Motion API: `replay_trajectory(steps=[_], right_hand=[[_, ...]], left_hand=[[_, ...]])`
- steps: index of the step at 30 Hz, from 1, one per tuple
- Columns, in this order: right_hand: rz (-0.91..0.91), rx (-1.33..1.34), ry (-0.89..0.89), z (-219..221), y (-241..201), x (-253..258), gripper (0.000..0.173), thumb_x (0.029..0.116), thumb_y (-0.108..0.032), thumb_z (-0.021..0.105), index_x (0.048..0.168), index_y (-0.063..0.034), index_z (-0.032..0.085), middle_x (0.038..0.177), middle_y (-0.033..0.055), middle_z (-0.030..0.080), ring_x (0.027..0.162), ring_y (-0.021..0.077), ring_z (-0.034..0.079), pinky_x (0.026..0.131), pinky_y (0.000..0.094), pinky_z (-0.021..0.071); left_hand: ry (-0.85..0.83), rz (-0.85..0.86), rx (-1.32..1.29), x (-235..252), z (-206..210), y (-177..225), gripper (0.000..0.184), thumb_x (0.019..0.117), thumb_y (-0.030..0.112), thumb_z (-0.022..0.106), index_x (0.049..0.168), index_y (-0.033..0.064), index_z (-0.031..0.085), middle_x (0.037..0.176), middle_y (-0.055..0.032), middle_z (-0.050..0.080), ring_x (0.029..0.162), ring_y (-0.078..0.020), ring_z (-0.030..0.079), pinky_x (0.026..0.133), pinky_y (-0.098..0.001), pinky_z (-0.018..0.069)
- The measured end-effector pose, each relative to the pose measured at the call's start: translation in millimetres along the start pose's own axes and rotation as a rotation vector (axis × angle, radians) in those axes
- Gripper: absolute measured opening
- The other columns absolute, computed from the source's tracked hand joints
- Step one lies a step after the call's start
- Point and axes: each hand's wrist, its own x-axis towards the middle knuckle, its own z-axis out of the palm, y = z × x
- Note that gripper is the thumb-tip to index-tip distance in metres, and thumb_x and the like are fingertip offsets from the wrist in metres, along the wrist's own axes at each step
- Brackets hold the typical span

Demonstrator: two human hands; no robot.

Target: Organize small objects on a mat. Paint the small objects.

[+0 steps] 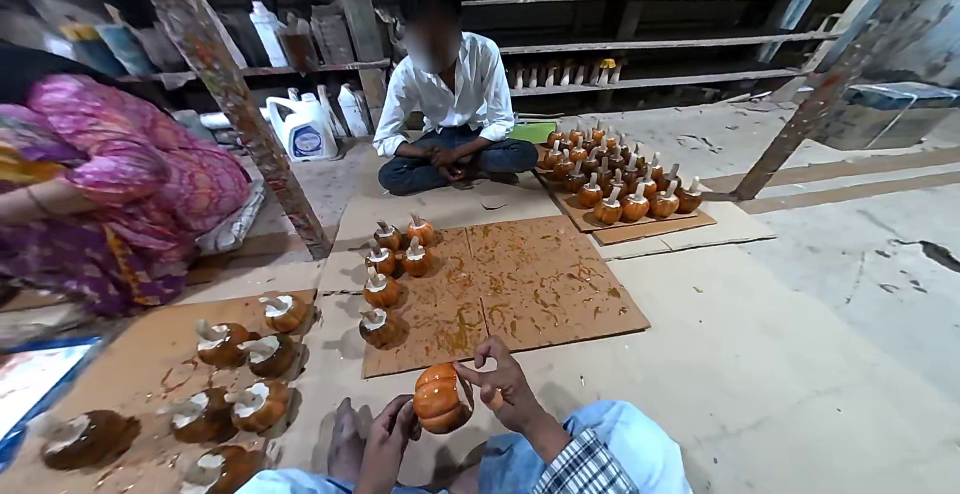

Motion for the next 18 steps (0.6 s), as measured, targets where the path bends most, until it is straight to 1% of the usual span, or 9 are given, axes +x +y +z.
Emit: replay_trajectory(steps=[2, 4, 6, 10, 12, 15, 17, 18], right_hand=[[-0.063, -0.074, -0.019, -1, 1, -1, 0.063, 0.1027, -0.067, 0.031, 0.122, -0.0267, 0.076, 0.099, 0.0072, 0.059, 0.099, 0.0152, 0.055, 0.092, 0.0324, 0.0468], [-0.111, -0.128, -0.05, -2, 0, -2, 0.06, 0.1024, -0.067, 0.032, 0.124, -0.0295, 0.074, 0.098, 0.0074, 0.06, 0.097, 0.0181, 0.056, 0.092, 0.0379, 0.0471], [-0.146, -0.165, -0.068, -3, 1, -2, 0.06, 0.1022, -0.068, 0.032, 0.125, -0.0309, 0.073, 0.097, 0.0073, 0.06, 0.096, 0.019, 0.057, 0.092, 0.0391, 0.0472], [-0.263, -0.259, -0.104, -5, 1, 1, 0.062, 0.1008, -0.069, 0.035, 0.125, -0.0264, 0.073, 0.095, 0.0085, 0.063, 0.093, 0.0213, 0.058, 0.089, 0.0391, 0.047], [-0.331, -0.323, -0.14, -6, -2, 3, 0.062, 0.0995, -0.07, 0.039, 0.125, -0.0244, 0.072, 0.095, 0.0082, 0.063, 0.093, 0.022, 0.06, 0.09, 0.0389, 0.0478], [-0.372, -0.358, -0.165, -7, -2, 3, 0.061, 0.099, -0.069, 0.041, 0.125, -0.0242, 0.072, 0.095, 0.0077, 0.063, 0.093, 0.0218, 0.06, 0.091, 0.0381, 0.0484], [-0.378, -0.351, -0.154, -7, -1, 2, 0.061, 0.0991, -0.069, 0.041, 0.124, -0.0237, 0.072, 0.094, 0.0078, 0.062, 0.092, 0.0215, 0.06, 0.09, 0.0372, 0.0486], [-0.39, -0.358, -0.154, -7, -1, 2, 0.061, 0.0989, -0.069, 0.041, 0.124, -0.0231, 0.072, 0.093, 0.0078, 0.062, 0.091, 0.0217, 0.06, 0.089, 0.0371, 0.0486]], left_hand=[[-0.012, -0.033, -0.014, 0, 1, 0, 0.026, 0.1081, 0.022, 0.045, 0.107, 0.007, 0.067, 0.079, 0.0033, 0.066, 0.066, -0.0037, 0.06, 0.066, -0.0206, 0.0531], [-0.029, -0.05, -0.006, 2, 0, -3, 0.028, 0.1091, 0.022, 0.04, 0.104, 0.009, 0.064, 0.078, 0.0048, 0.064, 0.067, -0.0031, 0.059, 0.067, -0.0205, 0.0525], [-0.033, -0.086, -0.018, 3, 0, -5, 0.03, 0.1093, 0.023, 0.038, 0.101, 0.0102, 0.063, 0.076, 0.0052, 0.063, 0.066, -0.0036, 0.058, 0.067, -0.0213, 0.0519], [0.0, -0.239, -0.047, 3, 2, -1, 0.037, 0.1112, 0.025, 0.032, 0.097, 0.008, 0.061, 0.067, 0.0036, 0.06, 0.056, -0.0053, 0.056, 0.057, -0.0217, 0.0511], [0.002, -0.305, -0.056, 4, 1, -1, 0.042, 0.1122, 0.028, 0.03, 0.093, 0.0078, 0.061, 0.064, 0.003, 0.057, 0.052, -0.0062, 0.051, 0.053, -0.022, 0.0469], [-0.006, -0.377, -0.082, 5, 1, 1, 0.046, 0.1128, 0.031, 0.029, 0.086, 0.0095, 0.06, 0.061, 0.0041, 0.052, 0.05, -0.0054, 0.047, 0.05, -0.0209, 0.043], [-0.021, -0.423, -0.102, 4, 3, 4, 0.049, 0.113, 0.031, 0.026, 0.079, 0.0123, 0.056, 0.057, 0.0058, 0.048, 0.047, -0.0043, 0.043, 0.047, -0.0198, 0.0396], [-0.026, -0.45, -0.114, 4, 4, 5, 0.049, 0.1132, 0.031, 0.025, 0.078, 0.0127, 0.054, 0.056, 0.0058, 0.046, 0.046, -0.0041, 0.041, 0.046, -0.0194, 0.0385]])
